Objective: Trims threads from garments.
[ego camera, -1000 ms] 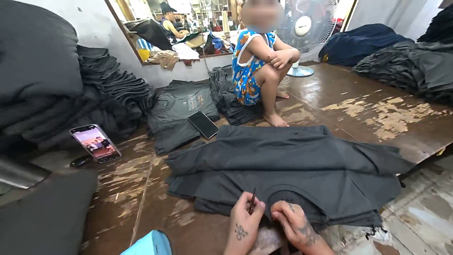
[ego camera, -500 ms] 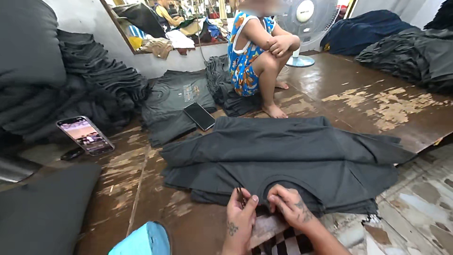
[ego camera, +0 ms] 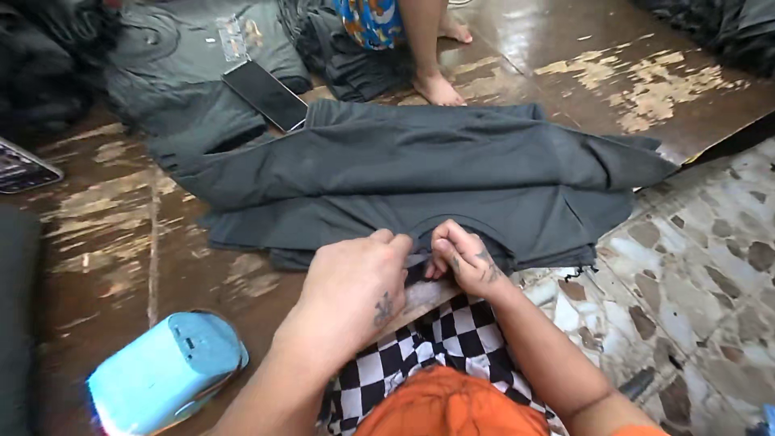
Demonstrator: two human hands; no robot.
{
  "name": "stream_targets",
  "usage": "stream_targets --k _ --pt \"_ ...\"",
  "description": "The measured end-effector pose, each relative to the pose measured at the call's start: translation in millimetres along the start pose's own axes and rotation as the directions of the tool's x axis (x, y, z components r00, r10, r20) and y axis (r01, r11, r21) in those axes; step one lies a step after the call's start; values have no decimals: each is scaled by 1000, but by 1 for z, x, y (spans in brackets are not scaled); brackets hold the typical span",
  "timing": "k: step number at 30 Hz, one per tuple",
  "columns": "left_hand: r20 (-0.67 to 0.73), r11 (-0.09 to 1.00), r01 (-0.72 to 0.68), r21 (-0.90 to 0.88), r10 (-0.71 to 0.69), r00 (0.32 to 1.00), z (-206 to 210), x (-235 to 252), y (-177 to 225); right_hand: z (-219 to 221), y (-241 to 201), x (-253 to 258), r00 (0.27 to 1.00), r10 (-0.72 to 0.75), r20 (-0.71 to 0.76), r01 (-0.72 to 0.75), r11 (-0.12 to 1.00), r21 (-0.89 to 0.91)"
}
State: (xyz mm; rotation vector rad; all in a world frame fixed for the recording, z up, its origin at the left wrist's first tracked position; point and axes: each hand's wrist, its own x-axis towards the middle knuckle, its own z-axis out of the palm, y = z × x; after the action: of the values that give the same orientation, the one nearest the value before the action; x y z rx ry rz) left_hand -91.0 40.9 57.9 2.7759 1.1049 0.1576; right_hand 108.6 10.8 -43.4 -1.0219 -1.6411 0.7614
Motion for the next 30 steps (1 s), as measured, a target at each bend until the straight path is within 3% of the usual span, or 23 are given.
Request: stream_targets --k 3,10,14,16,18,20,23,26,30 --pt "205 1000 19 5 -20 979 -16 15 8 -1 -9 5 1000 -19 -10 19 999 -46" --pt "142 998 3 -58 5 990 -17 10 -6 -4 -10 -8 994 -111 -6 110 992 -59" --pt "56 997 -18 -81 22 998 0 1 -11 -6 -2 -28 969 -245 13 246 966 -79" --pt "140 989 60 -136 -41 989 12 -6 -21 -8 -9 -29 944 -330 1 329 941 -84" --pt "119 952 156 -264 -128 985 23 -14 -33 -14 -22 -24 935 -355 11 354 929 -108" --pt "26 898 237 -371 -245 969 35 -22 -42 -13 -24 -18 948 -314 45 315 917 -244" --pt "101 834 404 -377 -396 913 53 -24 -53 7 -15 -4 973 -192 126 229 848 -477" --pt "-13 794 348 -499 -409 913 68 -28 -67 18 8 9 938 -329 108 340 819 -463" --pt "-98 704 305 -642 -469 878 58 -25 -68 9 6 18 924 -323 207 379 851 -363"
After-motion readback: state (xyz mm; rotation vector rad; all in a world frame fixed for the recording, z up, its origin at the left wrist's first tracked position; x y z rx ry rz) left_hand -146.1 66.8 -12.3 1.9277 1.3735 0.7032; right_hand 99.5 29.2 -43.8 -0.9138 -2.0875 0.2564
